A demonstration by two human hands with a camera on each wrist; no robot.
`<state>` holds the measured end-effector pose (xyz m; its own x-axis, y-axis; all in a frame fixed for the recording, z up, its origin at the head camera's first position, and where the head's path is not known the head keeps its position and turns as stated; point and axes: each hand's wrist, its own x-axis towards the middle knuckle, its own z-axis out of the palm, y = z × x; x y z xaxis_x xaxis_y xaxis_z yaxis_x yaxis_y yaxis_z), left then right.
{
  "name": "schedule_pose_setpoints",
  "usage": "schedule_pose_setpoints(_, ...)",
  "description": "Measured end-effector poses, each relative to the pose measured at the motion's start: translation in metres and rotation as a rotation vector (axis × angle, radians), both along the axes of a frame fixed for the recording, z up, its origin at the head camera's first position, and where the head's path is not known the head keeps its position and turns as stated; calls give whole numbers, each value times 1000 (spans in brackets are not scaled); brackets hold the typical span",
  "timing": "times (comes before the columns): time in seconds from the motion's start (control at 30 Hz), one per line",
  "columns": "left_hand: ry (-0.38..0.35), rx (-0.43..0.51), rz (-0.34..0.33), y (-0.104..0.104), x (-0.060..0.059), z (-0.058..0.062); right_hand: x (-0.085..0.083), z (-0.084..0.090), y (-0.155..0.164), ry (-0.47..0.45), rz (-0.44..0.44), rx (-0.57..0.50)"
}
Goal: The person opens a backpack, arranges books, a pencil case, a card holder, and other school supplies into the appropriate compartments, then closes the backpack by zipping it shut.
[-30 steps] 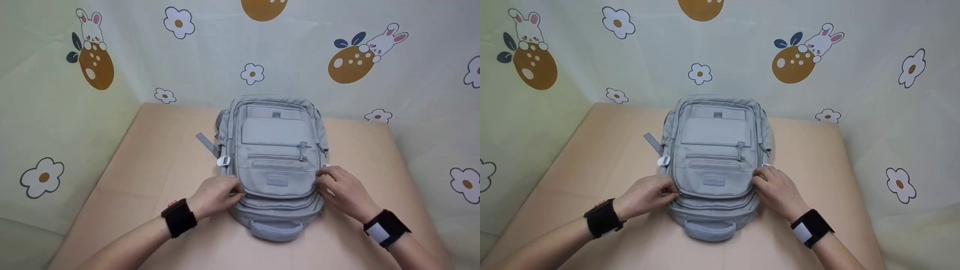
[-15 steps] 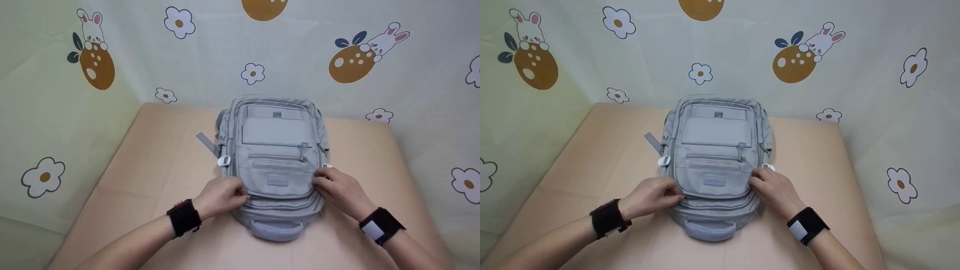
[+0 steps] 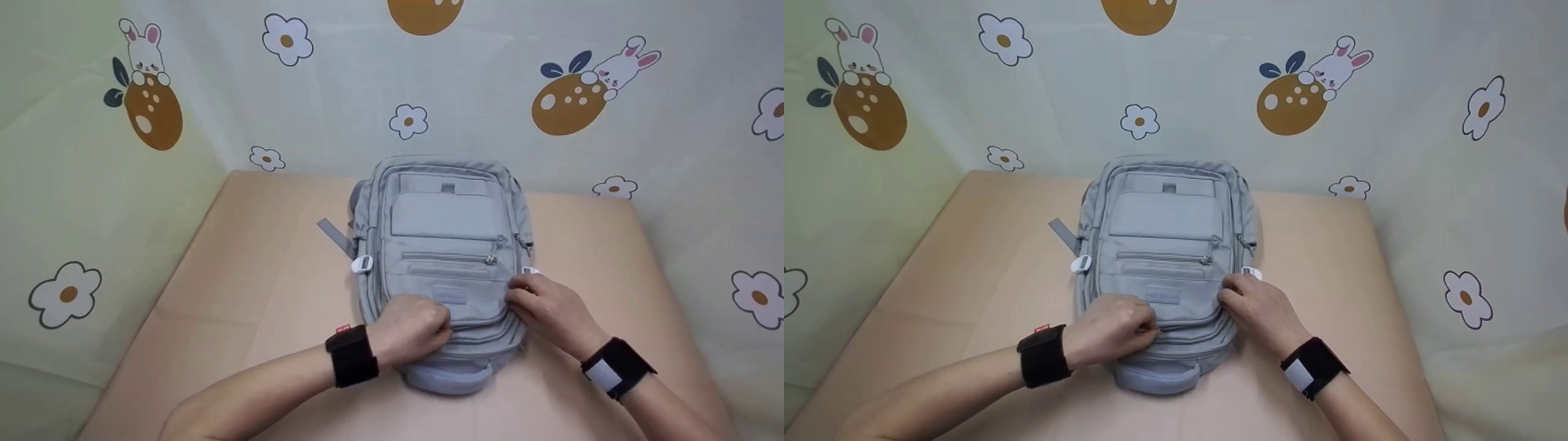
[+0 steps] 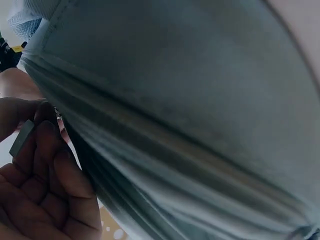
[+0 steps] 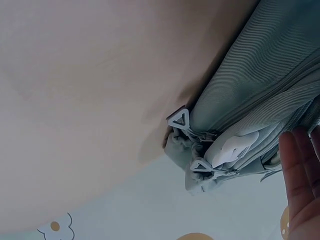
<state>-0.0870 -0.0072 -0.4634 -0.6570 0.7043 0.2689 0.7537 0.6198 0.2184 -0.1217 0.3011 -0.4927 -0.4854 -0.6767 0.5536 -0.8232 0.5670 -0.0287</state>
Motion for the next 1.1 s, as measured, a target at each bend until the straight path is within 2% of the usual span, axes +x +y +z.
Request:
schedule_pose_setpoints(0.17,45,-6,-26,3,-1,-3,1,1,-1,-1,2,-6)
schedule_pose_setpoints(0.37,9,-32,-60,-8,1,0,1,0,-1,-8,2,-17)
schedule_pose_setpoints(0.43,25,-25,-78,-14,2,1,1,-1,-1,-13,-1,-19)
schedule_pose_setpoints(0.53,132,-6,-107,-27,1,1,2,-1,-1,-18,-7,-22)
schedule_pose_setpoints(0.67,315,3,-148,-50,-9,-2,3,0,-1,-22,-15,-20)
schedule_pose_setpoints(0.77,379,-5,-188,-70,-21,-5,3,1,-1,-26,-21,-15)
schedule_pose_setpoints(0.93,339,20,-247,-91,-38,-14,3,2,0,-30,-31,-16)
schedule_pose_setpoints(1.1,341,6,-253,-93,-43,-20,8,5,-4,-80,-79,8)
